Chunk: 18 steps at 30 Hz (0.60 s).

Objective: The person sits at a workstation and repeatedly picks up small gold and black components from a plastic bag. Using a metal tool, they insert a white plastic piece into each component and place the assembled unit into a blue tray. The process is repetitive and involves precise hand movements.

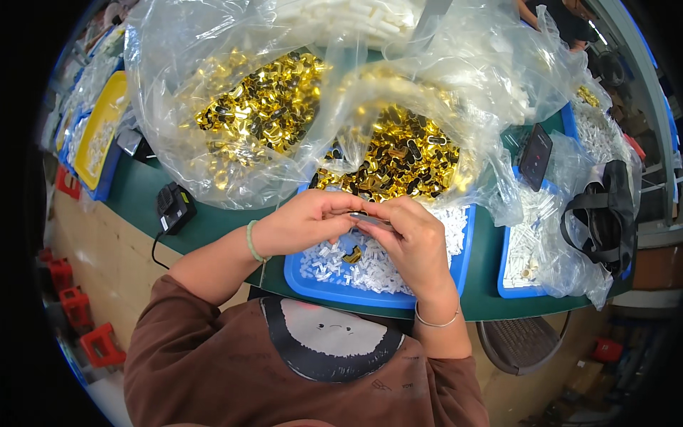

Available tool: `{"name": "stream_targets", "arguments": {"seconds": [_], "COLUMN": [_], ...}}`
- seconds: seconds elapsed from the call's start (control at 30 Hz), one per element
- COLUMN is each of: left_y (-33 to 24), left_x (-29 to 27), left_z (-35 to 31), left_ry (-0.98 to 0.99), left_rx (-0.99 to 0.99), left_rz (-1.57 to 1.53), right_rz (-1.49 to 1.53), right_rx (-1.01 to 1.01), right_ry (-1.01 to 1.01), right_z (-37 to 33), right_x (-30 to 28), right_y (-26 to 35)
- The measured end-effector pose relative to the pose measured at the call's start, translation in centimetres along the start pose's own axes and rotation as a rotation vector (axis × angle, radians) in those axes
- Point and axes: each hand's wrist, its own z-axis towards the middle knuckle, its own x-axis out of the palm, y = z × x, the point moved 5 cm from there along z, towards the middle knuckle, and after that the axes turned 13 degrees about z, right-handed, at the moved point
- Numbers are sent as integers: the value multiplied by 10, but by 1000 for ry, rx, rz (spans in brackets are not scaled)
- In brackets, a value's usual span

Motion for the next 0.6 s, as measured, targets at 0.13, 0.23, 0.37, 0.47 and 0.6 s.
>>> {"name": "stream_targets", "arguments": {"seconds": [0.13, 0.23, 0.37, 0.47, 0.6], "left_y": [-2, -2, 3, 4, -2], "left_x": [-1, -2, 0, 1, 2], "left_z": [-2, -2, -3, -3, -4], "left_ry": [19, 37, 31, 39, 68], "left_rx": [19, 7, -1, -9, -2], "left_rz": [-1, 26, 2, -4, 50], "right_rz": [4, 11, 48, 90, 104], "right_rx": [-16, -27, -32, -12, -3], "right_ry": [8, 30, 56, 80, 97], "right_z": [-2, 0, 1, 1, -1], "right_x": [1, 0, 1, 1, 1], "right_y": [0, 0, -1, -4, -4]}}
